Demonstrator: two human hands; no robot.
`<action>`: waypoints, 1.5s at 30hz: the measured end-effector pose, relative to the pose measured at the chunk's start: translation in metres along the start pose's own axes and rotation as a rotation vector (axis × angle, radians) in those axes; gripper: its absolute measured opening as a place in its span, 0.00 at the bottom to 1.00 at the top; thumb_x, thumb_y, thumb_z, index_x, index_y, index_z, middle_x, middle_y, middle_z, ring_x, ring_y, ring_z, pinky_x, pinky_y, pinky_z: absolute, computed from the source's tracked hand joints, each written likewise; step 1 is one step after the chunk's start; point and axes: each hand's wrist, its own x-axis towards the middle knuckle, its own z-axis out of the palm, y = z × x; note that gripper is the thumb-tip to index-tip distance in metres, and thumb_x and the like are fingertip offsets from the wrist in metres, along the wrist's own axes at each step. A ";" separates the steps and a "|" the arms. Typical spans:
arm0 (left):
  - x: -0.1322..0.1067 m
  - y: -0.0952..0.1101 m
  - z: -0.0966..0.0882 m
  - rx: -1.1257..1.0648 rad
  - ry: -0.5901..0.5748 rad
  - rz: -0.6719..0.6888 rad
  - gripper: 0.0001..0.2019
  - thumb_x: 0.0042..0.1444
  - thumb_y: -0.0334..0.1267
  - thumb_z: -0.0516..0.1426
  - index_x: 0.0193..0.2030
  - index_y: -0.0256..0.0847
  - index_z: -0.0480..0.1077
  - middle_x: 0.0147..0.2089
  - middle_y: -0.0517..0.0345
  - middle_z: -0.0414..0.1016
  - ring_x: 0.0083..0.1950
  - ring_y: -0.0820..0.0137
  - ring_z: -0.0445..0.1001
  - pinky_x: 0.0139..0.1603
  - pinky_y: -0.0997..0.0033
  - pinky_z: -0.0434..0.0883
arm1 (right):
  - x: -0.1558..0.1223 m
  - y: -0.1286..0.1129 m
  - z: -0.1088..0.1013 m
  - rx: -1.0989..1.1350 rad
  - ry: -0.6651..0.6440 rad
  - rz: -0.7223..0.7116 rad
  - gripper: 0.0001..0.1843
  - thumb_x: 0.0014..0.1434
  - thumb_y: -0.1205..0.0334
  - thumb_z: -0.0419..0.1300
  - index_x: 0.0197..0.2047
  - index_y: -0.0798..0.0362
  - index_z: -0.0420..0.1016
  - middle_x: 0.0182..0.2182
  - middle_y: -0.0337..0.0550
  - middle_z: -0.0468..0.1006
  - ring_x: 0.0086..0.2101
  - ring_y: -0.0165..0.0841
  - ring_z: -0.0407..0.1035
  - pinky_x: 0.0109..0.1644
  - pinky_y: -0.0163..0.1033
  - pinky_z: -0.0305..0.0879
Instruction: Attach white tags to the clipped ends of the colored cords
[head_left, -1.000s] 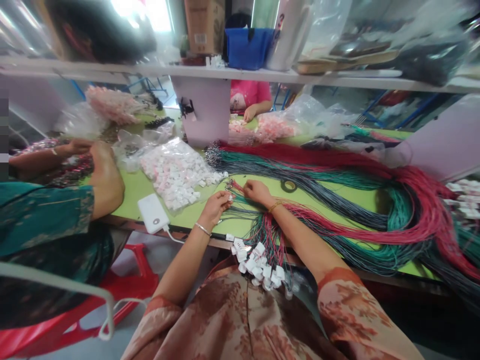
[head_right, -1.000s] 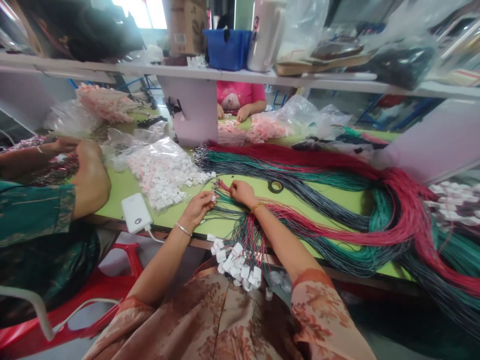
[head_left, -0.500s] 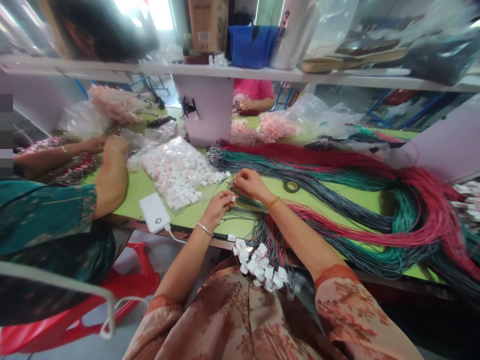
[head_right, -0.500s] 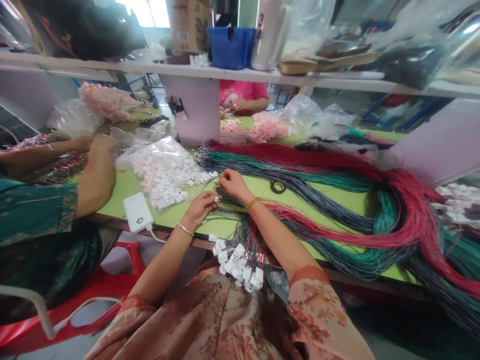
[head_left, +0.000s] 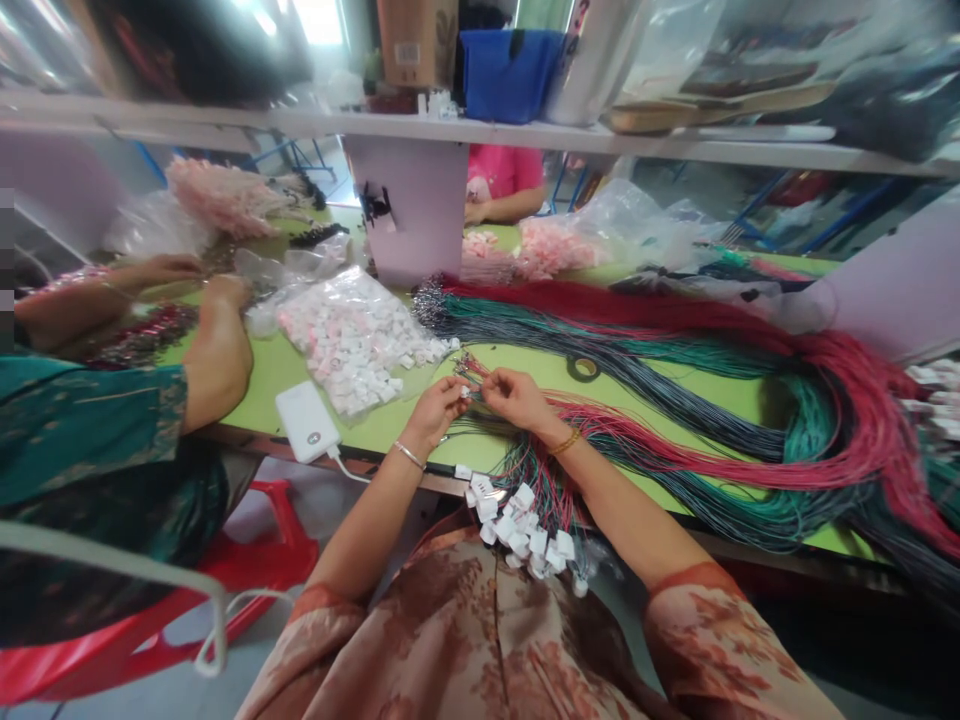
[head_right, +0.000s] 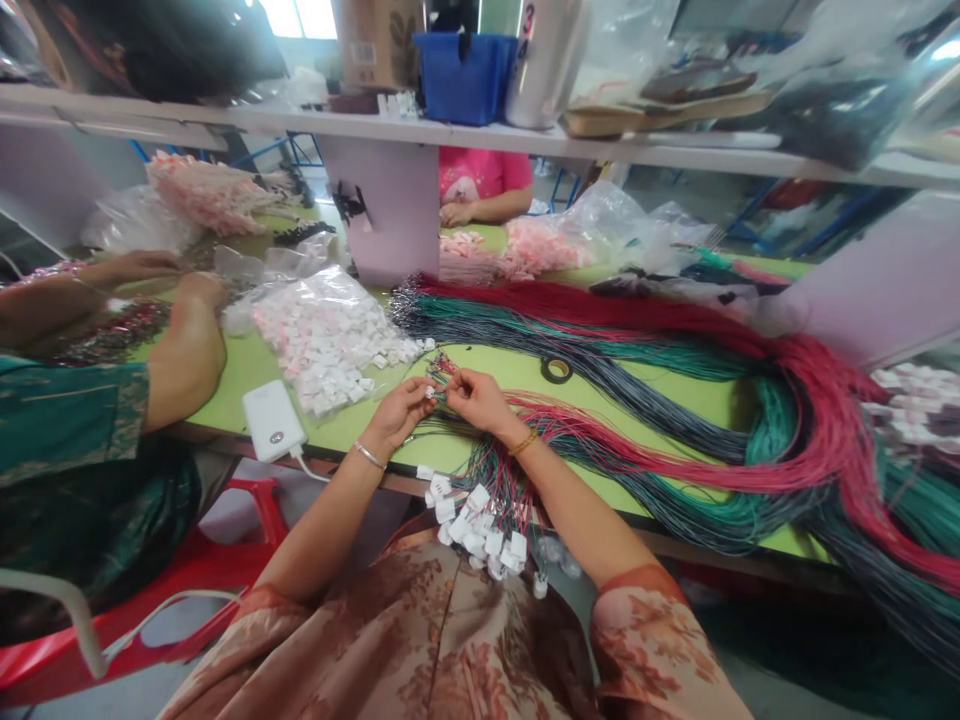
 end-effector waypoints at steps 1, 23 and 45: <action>0.000 0.000 0.000 0.004 -0.001 0.001 0.10 0.48 0.34 0.66 0.34 0.35 0.71 0.38 0.54 0.77 0.30 0.78 0.70 0.33 0.77 0.67 | -0.001 0.000 0.001 -0.009 0.006 -0.002 0.09 0.49 0.57 0.58 0.29 0.54 0.68 0.20 0.32 0.65 0.22 0.25 0.55 0.27 0.32 0.53; -0.001 -0.002 0.000 0.088 0.036 0.037 0.13 0.44 0.38 0.69 0.33 0.34 0.74 0.26 0.60 0.72 0.27 0.78 0.68 0.29 0.78 0.65 | -0.002 -0.006 0.013 -0.348 0.041 -0.182 0.07 0.55 0.59 0.57 0.29 0.53 0.68 0.25 0.41 0.71 0.26 0.31 0.61 0.32 0.35 0.55; -0.045 -0.015 0.041 0.897 -0.092 0.812 0.07 0.59 0.38 0.56 0.39 0.38 0.74 0.40 0.49 0.76 0.41 0.67 0.72 0.43 0.67 0.69 | 0.010 0.001 -0.014 -0.038 -0.087 -0.012 0.20 0.59 0.47 0.55 0.28 0.56 0.71 0.21 0.36 0.68 0.23 0.26 0.57 0.29 0.32 0.54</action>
